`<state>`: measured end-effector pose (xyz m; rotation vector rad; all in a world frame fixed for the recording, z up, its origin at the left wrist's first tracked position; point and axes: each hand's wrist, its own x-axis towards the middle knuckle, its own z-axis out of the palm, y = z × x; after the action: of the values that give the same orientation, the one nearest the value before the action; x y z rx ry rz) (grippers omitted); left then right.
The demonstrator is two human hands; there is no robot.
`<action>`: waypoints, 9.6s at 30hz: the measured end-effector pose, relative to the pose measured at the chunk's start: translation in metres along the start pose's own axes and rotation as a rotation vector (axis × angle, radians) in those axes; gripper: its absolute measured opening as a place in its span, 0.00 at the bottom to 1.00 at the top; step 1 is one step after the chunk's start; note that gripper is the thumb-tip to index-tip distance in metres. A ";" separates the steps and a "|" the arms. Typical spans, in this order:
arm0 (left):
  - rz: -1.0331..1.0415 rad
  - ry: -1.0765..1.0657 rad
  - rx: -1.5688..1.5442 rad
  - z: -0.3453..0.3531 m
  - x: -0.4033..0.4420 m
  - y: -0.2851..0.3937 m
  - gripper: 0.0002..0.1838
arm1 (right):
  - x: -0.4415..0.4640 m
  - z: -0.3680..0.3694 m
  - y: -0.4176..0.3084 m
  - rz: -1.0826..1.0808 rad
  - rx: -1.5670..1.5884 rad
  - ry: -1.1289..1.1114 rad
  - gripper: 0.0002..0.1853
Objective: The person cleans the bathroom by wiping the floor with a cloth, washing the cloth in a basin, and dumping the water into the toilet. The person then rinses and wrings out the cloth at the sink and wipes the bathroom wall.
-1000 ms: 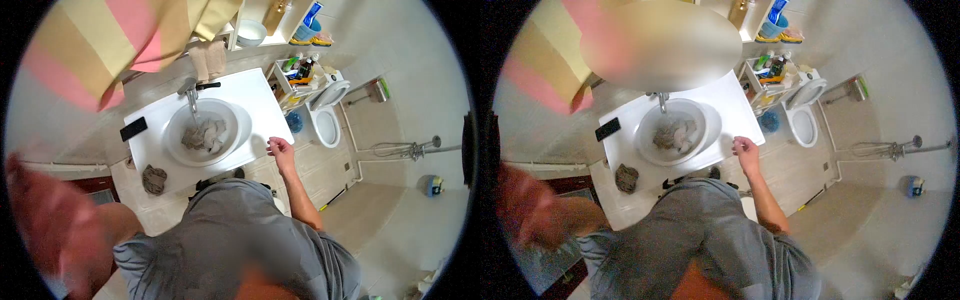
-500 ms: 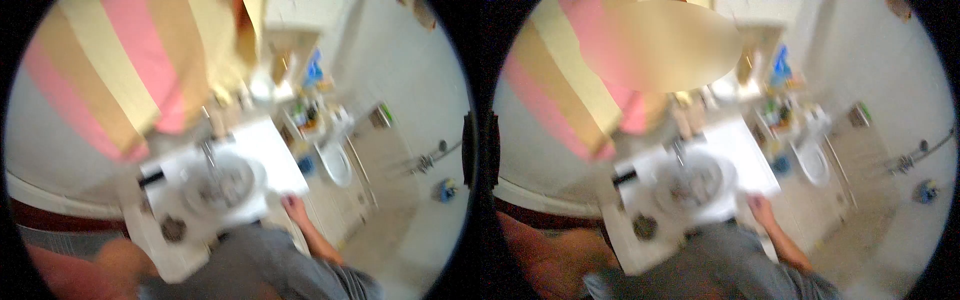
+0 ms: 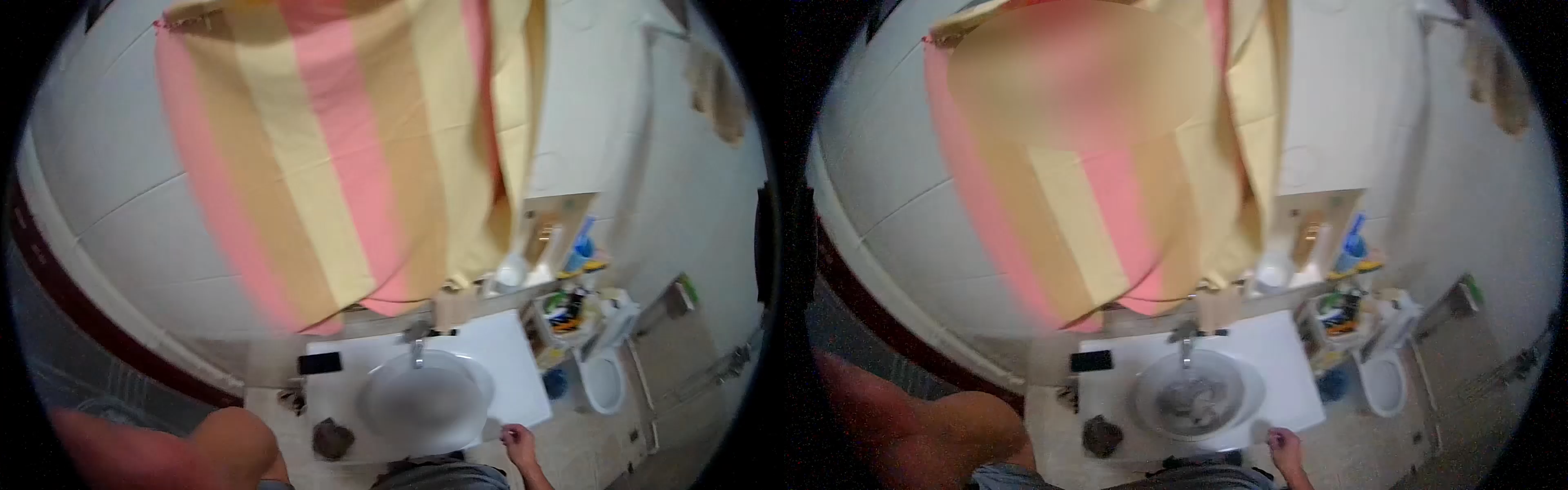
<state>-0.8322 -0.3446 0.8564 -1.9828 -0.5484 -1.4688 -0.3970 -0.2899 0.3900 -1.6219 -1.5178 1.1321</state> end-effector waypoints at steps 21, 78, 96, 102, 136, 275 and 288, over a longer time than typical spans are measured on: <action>0.041 -0.170 0.056 0.016 -0.016 0.024 0.15 | 0.016 0.002 0.000 0.045 -0.056 0.007 0.10; -2.415 0.270 -0.884 0.153 -0.431 0.032 0.07 | -0.222 0.029 0.225 1.032 0.327 0.179 0.08; -1.286 -0.703 -0.062 0.173 -0.367 -0.034 0.30 | -0.276 0.038 0.201 0.998 0.355 0.163 0.05; -1.173 -0.981 -0.110 0.186 -0.365 -0.050 0.34 | -0.255 0.030 0.206 1.015 0.537 0.301 0.12; -1.014 -1.285 -0.054 0.224 -0.362 -0.025 0.27 | -0.252 0.031 0.224 1.047 0.524 0.342 0.12; -2.093 -0.220 -0.220 0.260 -0.506 0.132 0.18 | 0.060 -0.039 0.003 0.080 0.243 0.151 0.24; -2.074 -0.315 -0.506 0.367 -0.469 0.168 0.15 | 0.126 -0.156 0.076 -0.047 0.165 0.131 0.21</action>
<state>-0.6073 -0.2054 0.2973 -1.5212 -3.2017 -2.2660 -0.2278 -0.1595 0.3685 -1.5113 -1.3363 1.0742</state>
